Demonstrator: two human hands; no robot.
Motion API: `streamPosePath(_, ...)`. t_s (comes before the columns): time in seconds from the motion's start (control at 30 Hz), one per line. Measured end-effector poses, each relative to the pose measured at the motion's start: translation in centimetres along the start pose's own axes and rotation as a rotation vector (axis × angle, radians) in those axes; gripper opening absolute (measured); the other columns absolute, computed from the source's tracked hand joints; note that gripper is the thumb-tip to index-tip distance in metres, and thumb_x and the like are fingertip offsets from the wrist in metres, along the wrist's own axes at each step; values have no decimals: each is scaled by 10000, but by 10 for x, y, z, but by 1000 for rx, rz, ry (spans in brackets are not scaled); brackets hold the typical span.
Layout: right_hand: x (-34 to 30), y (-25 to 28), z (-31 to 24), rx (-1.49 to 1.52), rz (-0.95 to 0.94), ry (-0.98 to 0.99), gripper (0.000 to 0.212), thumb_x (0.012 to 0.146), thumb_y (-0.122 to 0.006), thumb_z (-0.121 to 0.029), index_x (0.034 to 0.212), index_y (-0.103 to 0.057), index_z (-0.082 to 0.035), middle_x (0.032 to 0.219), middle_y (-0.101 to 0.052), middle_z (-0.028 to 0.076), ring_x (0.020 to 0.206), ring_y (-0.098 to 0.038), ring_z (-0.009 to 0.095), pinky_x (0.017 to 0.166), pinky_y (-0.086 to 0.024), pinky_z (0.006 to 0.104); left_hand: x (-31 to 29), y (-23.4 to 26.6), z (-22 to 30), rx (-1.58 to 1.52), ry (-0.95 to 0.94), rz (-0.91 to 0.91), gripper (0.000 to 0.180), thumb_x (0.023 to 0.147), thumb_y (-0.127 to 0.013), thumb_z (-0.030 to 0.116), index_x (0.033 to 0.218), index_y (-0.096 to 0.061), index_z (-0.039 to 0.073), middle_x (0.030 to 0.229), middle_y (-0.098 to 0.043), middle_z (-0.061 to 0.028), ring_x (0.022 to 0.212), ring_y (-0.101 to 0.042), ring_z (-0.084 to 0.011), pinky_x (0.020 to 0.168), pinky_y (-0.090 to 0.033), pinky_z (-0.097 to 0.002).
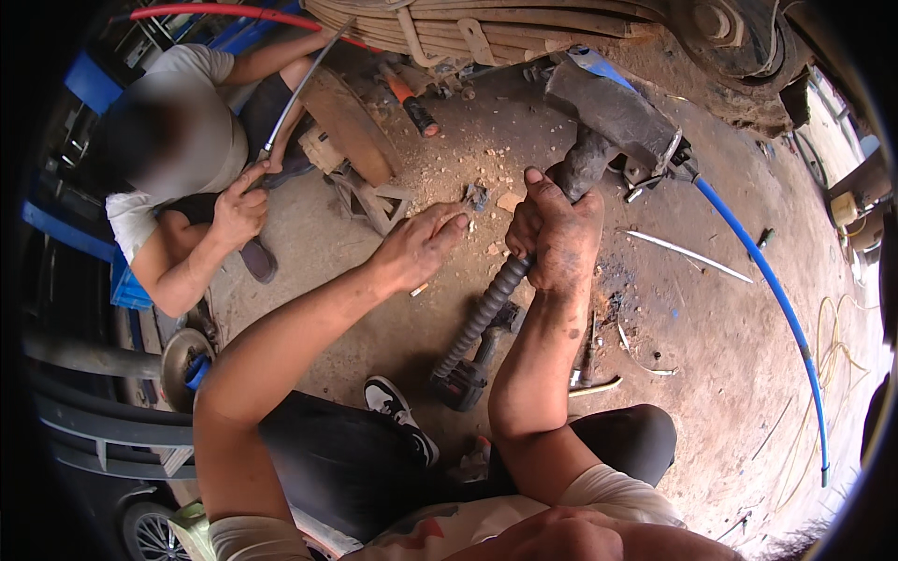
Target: The person sits on the floor and repeatedly strikes a metal component of a vehicle's suspension system with a hammer. Another person is visible in the background working on the same vehicle. The camera wearer uses a hammer to hit a specific part of the suspension assembly multiple times.
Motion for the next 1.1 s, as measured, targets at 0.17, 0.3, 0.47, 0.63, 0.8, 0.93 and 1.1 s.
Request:
streamPosePath(0.17, -15, -19, -32, 14, -5, 71, 225, 843, -604, -72, 719, -417, -58, 470, -379, 1, 333, -355, 94, 310, -295, 251, -116, -67, 19, -352, -97, -438, 644, 871, -591, 417, 1305, -342, 13, 1093, -494, -85, 995, -513, -164, 849, -427, -292)
streamPosePath(0.3, -22, -32, -43, -19, 4, 122, 168, 835, -578, -46, 774, -422, -66, 491, -329, -20, 338, -304, 73, 310, -241, 229, -94, -77, 13, -353, 21, -343, 318, 872, -619, 333, 858, -530, 28, 704, -547, -18, 679, -533, -94, 635, -447, -259)
streamPosePath(0.47, -14, -31, -34, 1, -16, 121, 71, 857, -541, -61, 841, -480, -27, 514, -325, -28, 370, -284, 64, 338, -236, 241, -82, -70, 6, -192, -117, -97, 317, 873, -611, 260, 690, -507, 24, 516, -461, -36, 482, -445, -125, 486, -388, -321)
streamPosePath(0.63, -15, -30, -35, -31, -12, 129, 65, 872, -517, -56, 819, -480, -44, 509, -316, -45, 368, -262, 49, 336, -222, 227, -79, -78, -1, -124, -81, -15, 205, 838, -601, 171, 737, -534, 6, 525, -471, -97, 493, -467, -189, 530, -410, -366)
streamPosePath(0.8, -15, -29, -30, -33, -14, 131, 90, 877, -516, -63, 795, -479, -60, 507, -311, -55, 369, -255, 41, 330, -224, 216, -77, -78, -1, -100, -189, 21, 175, 819, -594, 140, 728, -530, 5, 553, -494, -135, 499, -475, -258, 543, -409, -396)
streamPosePath(0.93, -6, -18, -21, 19, -36, 113, 92, 856, -524, -53, 909, -534, 21, 500, -323, -23, 368, -280, 72, 337, -234, 240, -76, -87, -11, -101, -122, -46, 195, 796, -613, 143, 692, -518, 8, 556, -513, -158, 499, -514, -283, 535, -411, -409)
streamPosePath(1.1, -1, -11, -12, 44, -70, 95, 79, 869, -520, -72, 899, -535, 0, 509, -327, -39, 375, -262, 55, 339, -230, 220, -77, -84, -15, -115, -113, -24, 185, 770, -620, 160, 679, -546, 16, 547, -539, -165, 516, -567, -309, 529, -437, -410)
Point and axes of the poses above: each hand's wrist, its own x-axis towards the middle knuckle, its own y-axis out of the back of the hand, z = x × y, the point moved 9 cm from there along x, towards the middle knuckle
